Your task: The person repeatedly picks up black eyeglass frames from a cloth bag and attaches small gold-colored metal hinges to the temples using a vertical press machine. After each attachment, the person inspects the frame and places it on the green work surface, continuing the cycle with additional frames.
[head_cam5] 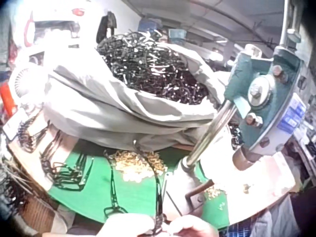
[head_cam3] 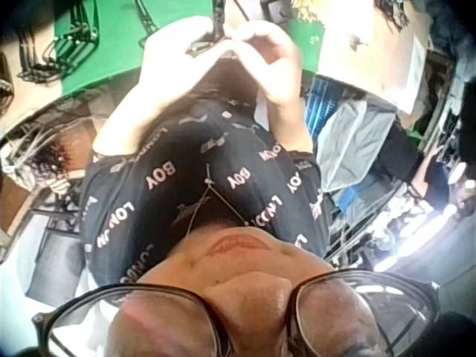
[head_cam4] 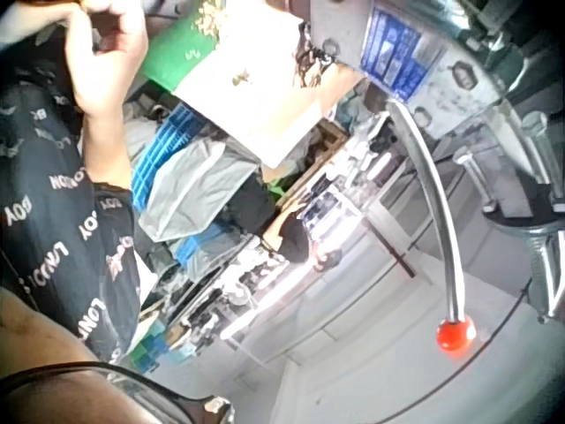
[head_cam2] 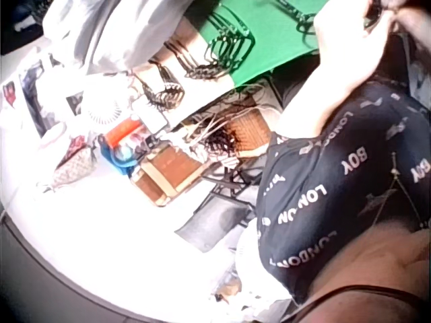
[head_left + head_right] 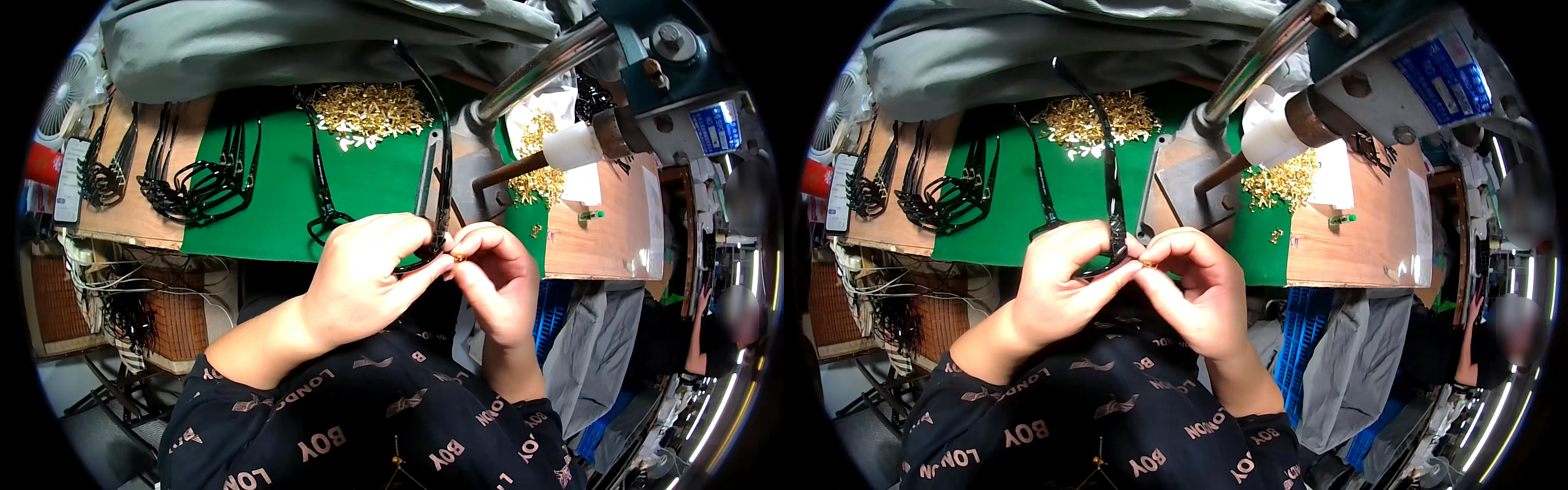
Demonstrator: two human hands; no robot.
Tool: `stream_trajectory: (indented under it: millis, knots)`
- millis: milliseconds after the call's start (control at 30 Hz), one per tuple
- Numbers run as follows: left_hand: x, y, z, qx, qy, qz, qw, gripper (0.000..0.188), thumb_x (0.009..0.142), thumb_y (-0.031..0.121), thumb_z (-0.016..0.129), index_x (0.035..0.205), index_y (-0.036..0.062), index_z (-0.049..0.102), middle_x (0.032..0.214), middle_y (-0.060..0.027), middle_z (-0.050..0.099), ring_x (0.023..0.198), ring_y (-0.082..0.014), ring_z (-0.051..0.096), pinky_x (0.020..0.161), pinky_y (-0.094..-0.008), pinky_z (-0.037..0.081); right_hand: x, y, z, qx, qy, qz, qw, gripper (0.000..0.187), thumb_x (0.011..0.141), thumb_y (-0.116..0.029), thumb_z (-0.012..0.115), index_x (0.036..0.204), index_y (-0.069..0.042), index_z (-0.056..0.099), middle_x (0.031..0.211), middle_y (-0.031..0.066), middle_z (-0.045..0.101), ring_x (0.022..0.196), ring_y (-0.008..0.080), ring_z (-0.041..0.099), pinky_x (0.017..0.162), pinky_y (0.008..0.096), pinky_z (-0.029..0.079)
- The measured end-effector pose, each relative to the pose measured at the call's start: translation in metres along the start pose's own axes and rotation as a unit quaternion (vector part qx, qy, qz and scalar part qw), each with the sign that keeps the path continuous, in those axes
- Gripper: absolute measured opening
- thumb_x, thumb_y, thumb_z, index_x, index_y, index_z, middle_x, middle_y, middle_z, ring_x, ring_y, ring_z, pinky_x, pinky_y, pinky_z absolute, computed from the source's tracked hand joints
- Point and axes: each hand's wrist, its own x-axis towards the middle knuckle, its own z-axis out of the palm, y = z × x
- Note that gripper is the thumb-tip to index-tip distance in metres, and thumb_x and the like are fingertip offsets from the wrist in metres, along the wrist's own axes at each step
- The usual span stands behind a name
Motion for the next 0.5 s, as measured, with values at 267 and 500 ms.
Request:
stream_trajectory:
  millis: [267, 500]
  knots:
    - [-0.005, -0.006, -0.001, -0.112, -0.046, -0.046, 0.992, 0.069, 0.071, 0.005, 0.071, 0.131, 0.0006, 0.038, 0.075, -0.0091, 0.060, 0.069, -0.0198, 0.061, 0.064, -0.0279, 0.048, 0.014, -0.003, -0.008, 0.067, -0.043, -0.041, 0.996, 0.015, 0.078, 0.007, 0.064, 0.091, 0.001, 0.060, 0.089, 0.0076, 0.058, 0.077, 0.0114, 0.057, 0.069, 0.0223, 0.047]
    - [0.001, -0.010, -0.007, -0.053, -0.096, 0.070, 0.991, 0.077, 0.070, 0.002, 0.072, 0.136, -0.0023, 0.031, 0.085, -0.0148, 0.064, 0.075, -0.0225, 0.066, 0.068, -0.0279, 0.050, 0.015, -0.004, 0.001, 0.096, -0.050, 0.078, 0.991, 0.012, 0.078, 0.005, 0.065, 0.082, -0.001, 0.055, 0.087, 0.0023, 0.054, 0.078, 0.0071, 0.052, 0.072, 0.0219, 0.044]
